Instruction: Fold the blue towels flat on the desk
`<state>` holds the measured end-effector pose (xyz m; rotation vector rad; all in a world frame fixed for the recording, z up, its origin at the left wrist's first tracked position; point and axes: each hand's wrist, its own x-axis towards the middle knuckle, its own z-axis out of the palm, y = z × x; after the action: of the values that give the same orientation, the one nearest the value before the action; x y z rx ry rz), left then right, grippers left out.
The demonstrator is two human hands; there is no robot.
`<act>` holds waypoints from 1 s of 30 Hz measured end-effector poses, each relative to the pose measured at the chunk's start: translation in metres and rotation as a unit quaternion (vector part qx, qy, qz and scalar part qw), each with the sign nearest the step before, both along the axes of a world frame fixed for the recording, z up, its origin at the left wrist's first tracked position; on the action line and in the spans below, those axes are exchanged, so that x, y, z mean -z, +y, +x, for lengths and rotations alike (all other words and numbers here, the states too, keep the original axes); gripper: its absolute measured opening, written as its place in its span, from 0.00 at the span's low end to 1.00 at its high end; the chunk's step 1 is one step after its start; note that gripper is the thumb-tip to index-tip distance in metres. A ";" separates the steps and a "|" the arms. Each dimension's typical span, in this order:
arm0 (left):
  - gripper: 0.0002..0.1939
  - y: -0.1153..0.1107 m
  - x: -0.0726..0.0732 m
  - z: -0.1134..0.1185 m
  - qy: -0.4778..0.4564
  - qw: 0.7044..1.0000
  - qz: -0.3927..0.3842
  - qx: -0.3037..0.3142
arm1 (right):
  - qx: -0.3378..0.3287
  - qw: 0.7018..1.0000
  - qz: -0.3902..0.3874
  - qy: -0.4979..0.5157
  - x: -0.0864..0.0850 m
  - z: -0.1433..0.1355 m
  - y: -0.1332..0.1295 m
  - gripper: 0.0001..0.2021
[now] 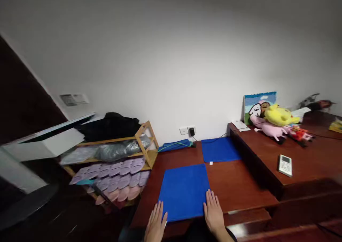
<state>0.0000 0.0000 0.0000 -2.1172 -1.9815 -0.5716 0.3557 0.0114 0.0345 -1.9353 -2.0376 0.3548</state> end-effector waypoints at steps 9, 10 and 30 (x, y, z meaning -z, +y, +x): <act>0.35 0.001 0.003 0.002 -0.020 1.000 0.002 -0.001 | -0.002 0.999 -0.035 0.004 -0.036 -0.003 0.041 0.34; 0.35 0.000 0.002 0.002 -0.024 1.000 -0.003 -0.003 | -0.001 0.999 -0.043 0.003 -0.037 -0.004 0.043 0.34; 0.35 0.063 -0.079 0.224 -0.045 0.955 -0.208 0.206 | -0.044 0.997 -0.052 -0.031 -0.032 0.000 0.043 0.33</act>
<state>0.2244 0.0632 0.0792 -2.8445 -1.8348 -0.3296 0.3557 0.0543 0.0668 -1.9438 -2.1900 0.4350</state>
